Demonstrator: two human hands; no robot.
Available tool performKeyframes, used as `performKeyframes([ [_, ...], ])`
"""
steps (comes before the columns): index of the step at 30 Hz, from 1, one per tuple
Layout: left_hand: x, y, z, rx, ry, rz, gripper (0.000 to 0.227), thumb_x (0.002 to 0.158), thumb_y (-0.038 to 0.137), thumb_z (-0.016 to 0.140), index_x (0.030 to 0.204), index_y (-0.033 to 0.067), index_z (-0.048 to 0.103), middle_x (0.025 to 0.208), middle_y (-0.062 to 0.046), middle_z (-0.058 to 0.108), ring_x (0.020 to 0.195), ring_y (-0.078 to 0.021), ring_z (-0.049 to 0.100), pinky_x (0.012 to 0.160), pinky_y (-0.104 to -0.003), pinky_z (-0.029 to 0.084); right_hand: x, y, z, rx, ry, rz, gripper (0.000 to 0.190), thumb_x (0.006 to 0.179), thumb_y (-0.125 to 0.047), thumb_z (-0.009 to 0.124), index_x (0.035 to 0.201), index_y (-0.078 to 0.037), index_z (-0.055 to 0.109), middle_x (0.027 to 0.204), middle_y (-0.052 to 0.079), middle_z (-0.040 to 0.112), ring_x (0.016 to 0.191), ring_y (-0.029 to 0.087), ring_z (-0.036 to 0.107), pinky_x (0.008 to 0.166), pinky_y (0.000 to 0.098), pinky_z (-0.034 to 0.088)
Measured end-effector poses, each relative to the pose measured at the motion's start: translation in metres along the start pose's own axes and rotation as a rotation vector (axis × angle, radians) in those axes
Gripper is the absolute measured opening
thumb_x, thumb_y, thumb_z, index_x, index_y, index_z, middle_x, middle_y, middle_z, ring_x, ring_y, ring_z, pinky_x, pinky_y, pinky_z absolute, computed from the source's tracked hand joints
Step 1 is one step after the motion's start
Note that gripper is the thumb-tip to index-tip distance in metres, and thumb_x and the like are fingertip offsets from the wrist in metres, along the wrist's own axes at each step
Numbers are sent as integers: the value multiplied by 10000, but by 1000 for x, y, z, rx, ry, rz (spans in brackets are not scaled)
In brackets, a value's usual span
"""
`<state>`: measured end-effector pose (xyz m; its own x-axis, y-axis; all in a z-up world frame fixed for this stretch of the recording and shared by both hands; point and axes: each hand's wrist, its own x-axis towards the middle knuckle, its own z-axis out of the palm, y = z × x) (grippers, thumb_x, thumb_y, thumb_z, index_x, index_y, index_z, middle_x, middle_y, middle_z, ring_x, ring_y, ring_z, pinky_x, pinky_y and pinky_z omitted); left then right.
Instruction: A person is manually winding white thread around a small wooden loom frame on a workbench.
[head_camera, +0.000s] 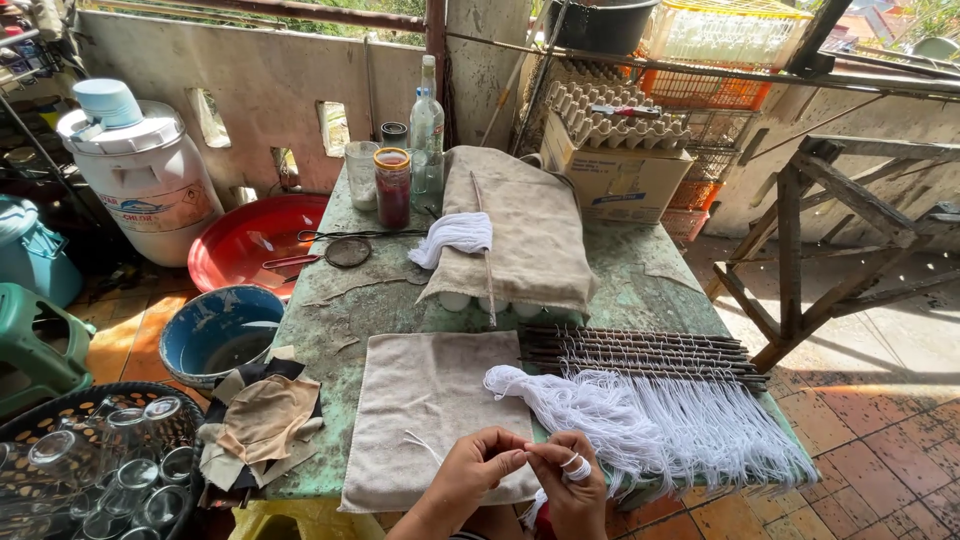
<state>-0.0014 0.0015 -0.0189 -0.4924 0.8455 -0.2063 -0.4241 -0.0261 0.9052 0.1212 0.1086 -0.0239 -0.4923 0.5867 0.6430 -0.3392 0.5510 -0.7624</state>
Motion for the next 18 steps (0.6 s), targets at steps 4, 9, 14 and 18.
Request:
performKeyframes([
  [4, 0, 5, -1, 4, 17, -20, 122, 861, 136, 852, 858, 66, 752, 796, -5, 690, 658, -69, 478, 561, -215, 357, -11, 14, 3, 51, 24, 15, 148, 852, -22, 770, 968, -106, 805, 897, 15, 579, 828, 141, 575, 736, 245, 470],
  [9, -12, 32, 4, 440, -15, 315, 70, 863, 178, 841, 868, 140, 783, 937, 14, 626, 858, -105, 643, 797, -228, 530, -39, 83, 1, 860, 130, 1078, 99, 907, -73, 709, 969, -53, 634, 791, 162, 655, 546, 204, 572, 420, 302, 460],
  [14, -19, 35, 3, 661, -225, 329, 85, 880, 145, 827, 891, 201, 765, 1068, 20, 456, 983, -103, 561, 914, -229, 528, -52, 82, -2, 1298, -229, 1448, 419, 911, -332, 622, 1216, -47, 664, 930, 212, 711, 757, 341, 699, 690, 406, 549],
  [18, -25, 47, 11, 442, 0, 273, 86, 891, 161, 833, 851, 150, 758, 1050, 8, 533, 650, -63, 517, 551, -178, 468, -15, 14, 18, 970, 100, 1368, 435, 877, -205, 705, 1250, 12, 646, 1077, 162, 715, 657, 201, 609, 563, 291, 474],
])
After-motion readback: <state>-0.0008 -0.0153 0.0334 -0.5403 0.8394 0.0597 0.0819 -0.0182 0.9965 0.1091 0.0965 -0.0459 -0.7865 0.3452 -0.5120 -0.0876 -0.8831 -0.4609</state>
